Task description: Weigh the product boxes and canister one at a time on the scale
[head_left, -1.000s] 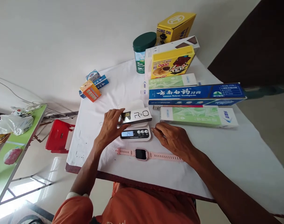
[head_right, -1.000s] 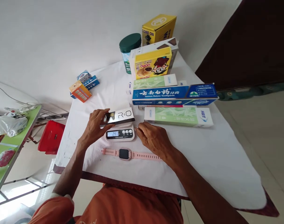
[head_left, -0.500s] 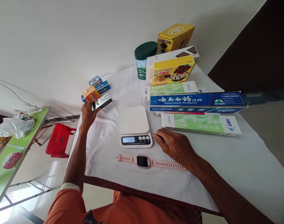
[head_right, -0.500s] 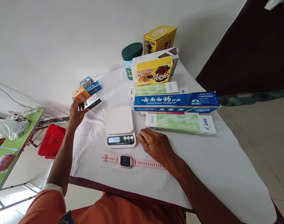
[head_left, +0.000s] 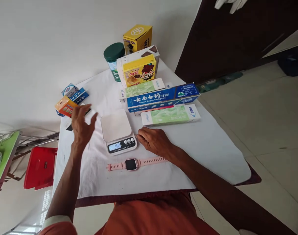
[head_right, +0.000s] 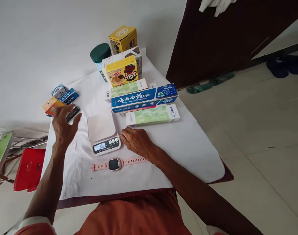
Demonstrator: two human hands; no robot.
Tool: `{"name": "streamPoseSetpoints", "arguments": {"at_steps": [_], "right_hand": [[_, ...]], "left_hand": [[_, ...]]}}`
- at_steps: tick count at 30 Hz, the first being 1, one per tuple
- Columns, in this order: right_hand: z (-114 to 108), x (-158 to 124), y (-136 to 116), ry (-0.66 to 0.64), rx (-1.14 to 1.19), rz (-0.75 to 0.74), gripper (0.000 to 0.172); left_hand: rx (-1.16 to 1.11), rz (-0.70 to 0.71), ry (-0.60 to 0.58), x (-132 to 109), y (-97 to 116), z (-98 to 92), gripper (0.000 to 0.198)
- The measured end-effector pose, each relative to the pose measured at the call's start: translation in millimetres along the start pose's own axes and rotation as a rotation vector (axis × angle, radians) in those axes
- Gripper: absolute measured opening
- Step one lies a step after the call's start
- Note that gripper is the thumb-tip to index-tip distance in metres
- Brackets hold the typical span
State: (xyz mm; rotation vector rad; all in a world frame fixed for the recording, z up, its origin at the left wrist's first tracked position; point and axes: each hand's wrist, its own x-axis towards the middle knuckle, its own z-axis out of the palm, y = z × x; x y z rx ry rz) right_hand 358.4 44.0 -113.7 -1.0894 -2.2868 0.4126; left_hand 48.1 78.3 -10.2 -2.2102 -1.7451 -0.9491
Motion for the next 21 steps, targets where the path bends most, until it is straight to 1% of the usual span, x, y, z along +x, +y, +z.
{"name": "streamPoseSetpoints", "arguments": {"at_steps": [1,2,4,6,8,10,12,15,17,21], "right_hand": [[0,0,-1,-0.006,-0.002,0.001,0.042],[-1,0,-1,-0.012,-0.005,0.002,0.041],[-2,2,-3,-0.027,-0.019,0.006,0.039],[-4,4,-5,-0.062,-0.049,0.02,0.036],[-7,6,-8,-0.126,-0.088,0.046,0.035],[-9,8,-11,-0.194,-0.116,0.069,0.035],[-12,9,-15,-0.24,-0.142,0.084,0.034],[-16,9,-20,-0.29,-0.184,0.069,0.037],[-20,9,-23,-0.311,-0.192,0.064,0.038],[-27,10,-27,-0.342,-0.16,0.085,0.038]], "left_hand": [[-0.069,0.071,-0.068,5,26,4.1,0.028],[-0.138,0.16,-0.164,9,52,10.4,0.028],[-0.188,0.331,-0.364,16,95,29.1,0.028],[-0.147,0.424,-0.544,22,126,52.7,0.03],[-0.07,0.453,-0.645,26,144,74.9,0.031],[-0.017,0.449,-0.665,29,152,90.0,0.035],[-0.006,0.458,-0.649,30,155,96.2,0.039],[-0.036,0.531,-0.654,28,153,94.5,0.035],[-0.059,0.555,-0.66,26,150,91.8,0.035],[-0.043,0.492,-0.646,25,149,89.7,0.045]]}}
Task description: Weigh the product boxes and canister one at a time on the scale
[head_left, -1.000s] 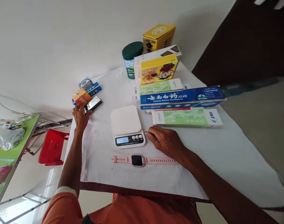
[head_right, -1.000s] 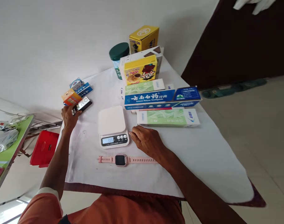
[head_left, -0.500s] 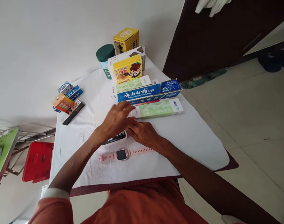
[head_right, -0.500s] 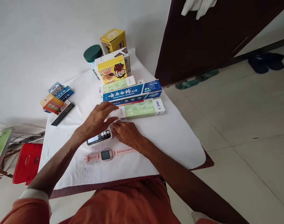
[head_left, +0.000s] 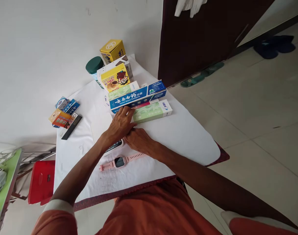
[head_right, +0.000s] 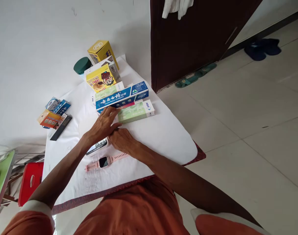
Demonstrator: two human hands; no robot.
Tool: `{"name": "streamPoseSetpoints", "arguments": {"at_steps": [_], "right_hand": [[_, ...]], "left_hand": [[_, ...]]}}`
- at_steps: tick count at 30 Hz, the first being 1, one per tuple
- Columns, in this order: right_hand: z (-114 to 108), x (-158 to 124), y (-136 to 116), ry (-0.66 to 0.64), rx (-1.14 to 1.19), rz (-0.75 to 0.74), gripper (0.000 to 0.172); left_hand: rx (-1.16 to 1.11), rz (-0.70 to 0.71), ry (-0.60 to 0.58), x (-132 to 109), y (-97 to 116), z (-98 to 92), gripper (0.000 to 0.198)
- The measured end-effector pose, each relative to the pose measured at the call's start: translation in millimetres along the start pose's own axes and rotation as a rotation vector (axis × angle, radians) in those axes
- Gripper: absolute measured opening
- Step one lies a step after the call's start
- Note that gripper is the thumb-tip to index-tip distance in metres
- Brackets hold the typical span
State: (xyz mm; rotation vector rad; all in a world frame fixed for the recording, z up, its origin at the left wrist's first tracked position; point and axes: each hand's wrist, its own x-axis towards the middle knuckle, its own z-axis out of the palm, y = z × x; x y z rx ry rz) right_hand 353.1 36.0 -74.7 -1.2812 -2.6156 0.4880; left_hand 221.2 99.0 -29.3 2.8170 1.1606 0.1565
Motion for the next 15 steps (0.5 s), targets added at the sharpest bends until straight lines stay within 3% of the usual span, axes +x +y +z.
{"name": "streamPoseSetpoints", "arguments": {"at_steps": [9,15], "right_hand": [[0,-1,-1,0.043,-0.073,0.021,0.041],[5,-3,-1,0.048,-0.035,0.048,0.038]], "left_hand": [[0.023,-0.066,-0.08,14,5,-7.8,0.048],[-0.015,-0.09,-0.055,20,8,3.3,0.048]]}}
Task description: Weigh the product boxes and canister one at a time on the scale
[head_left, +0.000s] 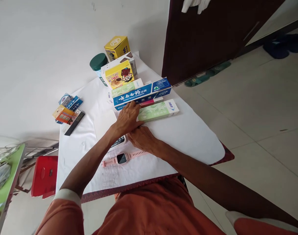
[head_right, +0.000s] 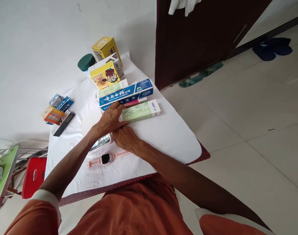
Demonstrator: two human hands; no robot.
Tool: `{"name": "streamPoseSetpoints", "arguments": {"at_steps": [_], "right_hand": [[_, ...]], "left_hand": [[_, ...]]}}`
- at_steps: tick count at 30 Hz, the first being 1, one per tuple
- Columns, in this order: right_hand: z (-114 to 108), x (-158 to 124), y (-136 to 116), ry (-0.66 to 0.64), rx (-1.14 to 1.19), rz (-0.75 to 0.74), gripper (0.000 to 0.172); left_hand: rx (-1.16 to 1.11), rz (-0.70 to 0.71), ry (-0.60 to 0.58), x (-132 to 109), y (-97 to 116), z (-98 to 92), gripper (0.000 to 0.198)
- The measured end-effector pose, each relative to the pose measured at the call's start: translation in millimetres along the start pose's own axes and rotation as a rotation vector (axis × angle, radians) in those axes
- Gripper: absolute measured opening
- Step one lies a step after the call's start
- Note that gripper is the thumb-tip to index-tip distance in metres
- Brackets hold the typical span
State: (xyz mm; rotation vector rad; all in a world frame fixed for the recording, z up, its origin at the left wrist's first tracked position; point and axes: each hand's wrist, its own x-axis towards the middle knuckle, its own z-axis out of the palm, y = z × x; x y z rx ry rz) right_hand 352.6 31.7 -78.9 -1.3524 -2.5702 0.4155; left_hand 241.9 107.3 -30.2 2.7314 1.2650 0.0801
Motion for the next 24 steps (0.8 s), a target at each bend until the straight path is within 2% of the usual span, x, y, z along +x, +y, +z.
{"name": "streamPoseSetpoints", "arguments": {"at_steps": [4,6,8,12,15,17,20,24], "right_hand": [[5,1,1,0.026,0.047,-0.001,0.034],[5,1,2,0.022,0.059,0.003,0.033],[3,2,2,-0.021,0.06,0.001,0.033],[-4,0,2,-0.06,0.073,0.015,0.033],[-9,0,4,-0.043,0.071,0.06,0.034],[-9,0,6,-0.025,0.06,0.085,0.036],[-6,2,10,0.021,0.058,0.096,0.035],[2,6,14,0.074,0.052,0.105,0.033]], "left_hand": [[-0.146,0.041,0.048,3,11,0.7,0.046],[-0.213,0.052,0.104,-1,17,-10.4,0.046],[-0.248,0.071,0.187,-12,20,-30.1,0.047],[-0.183,0.046,0.32,-58,6,-76.9,0.05],[-0.09,-0.1,0.334,-103,-24,-93.6,0.047],[-0.062,-0.19,0.299,-131,-48,-91.4,0.046],[-0.072,-0.277,0.209,-164,-79,-76.4,0.048],[-0.145,-0.33,0.1,-180,-100,-57.3,0.047]]}}
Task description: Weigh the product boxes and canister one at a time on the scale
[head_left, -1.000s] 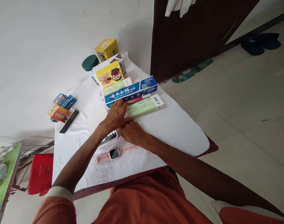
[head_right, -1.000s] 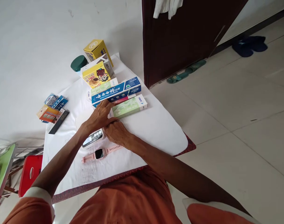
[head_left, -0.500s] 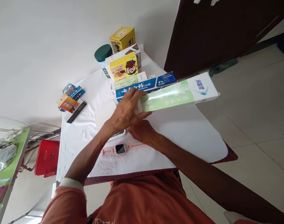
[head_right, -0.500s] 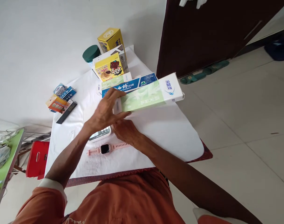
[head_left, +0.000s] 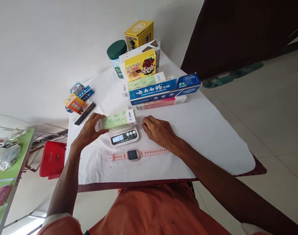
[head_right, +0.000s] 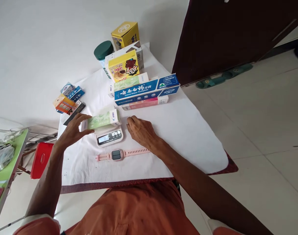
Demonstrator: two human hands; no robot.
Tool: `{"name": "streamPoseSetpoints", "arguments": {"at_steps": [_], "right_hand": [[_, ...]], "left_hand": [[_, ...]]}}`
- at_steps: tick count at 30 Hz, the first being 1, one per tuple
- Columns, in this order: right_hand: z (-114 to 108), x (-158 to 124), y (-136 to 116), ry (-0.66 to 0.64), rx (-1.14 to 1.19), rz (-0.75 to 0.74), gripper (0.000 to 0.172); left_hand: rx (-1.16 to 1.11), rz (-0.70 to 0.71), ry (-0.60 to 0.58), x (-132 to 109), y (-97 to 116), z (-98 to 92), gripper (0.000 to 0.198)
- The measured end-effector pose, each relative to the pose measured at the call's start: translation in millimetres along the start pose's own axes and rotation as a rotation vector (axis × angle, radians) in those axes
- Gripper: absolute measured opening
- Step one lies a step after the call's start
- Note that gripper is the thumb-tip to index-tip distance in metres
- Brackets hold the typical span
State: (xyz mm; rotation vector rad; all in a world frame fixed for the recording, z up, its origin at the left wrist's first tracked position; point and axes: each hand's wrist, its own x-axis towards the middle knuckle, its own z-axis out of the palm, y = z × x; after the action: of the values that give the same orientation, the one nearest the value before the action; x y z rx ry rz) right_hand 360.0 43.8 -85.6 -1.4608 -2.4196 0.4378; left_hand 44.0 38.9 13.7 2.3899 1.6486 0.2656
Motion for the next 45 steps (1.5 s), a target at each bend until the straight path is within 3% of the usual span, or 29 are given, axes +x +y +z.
{"name": "streamPoseSetpoints", "arguments": {"at_steps": [4,9,13,17,22,28,32,36,41,45], "right_hand": [[6,1,4,0.035,0.014,0.002,0.032],[10,-1,11,0.111,0.056,-0.008,0.032],[10,-2,13,0.122,0.048,-0.009,0.035],[11,-1,14,0.117,0.029,-0.024,0.039],[15,-2,18,0.153,0.02,-0.051,0.04],[18,-2,20,0.223,0.023,-0.103,0.04],[19,-3,22,0.246,0.041,-0.128,0.04],[20,-3,24,0.279,0.038,-0.145,0.039],[20,-3,25,0.283,0.028,-0.161,0.037],[21,-3,26,0.282,0.032,-0.163,0.037]], "left_hand": [[0.004,-0.041,0.002,3,-2,5.5,0.051],[-0.021,-0.044,0.07,3,5,-5.5,0.078],[-0.092,-0.079,0.236,2,12,-18.6,0.068],[-0.088,-0.069,0.28,6,16,-19.3,0.059],[-0.071,0.032,0.211,13,25,-0.1,0.06],[-0.017,0.051,-0.025,24,37,26.6,0.078],[0.001,0.018,-0.075,31,36,31.2,0.06],[-0.034,-0.019,0.036,28,23,14.7,0.055],[0.092,-0.19,0.197,9,-23,-13.7,0.058],[0.201,-0.403,0.183,-3,-67,-7.5,0.061]]}}
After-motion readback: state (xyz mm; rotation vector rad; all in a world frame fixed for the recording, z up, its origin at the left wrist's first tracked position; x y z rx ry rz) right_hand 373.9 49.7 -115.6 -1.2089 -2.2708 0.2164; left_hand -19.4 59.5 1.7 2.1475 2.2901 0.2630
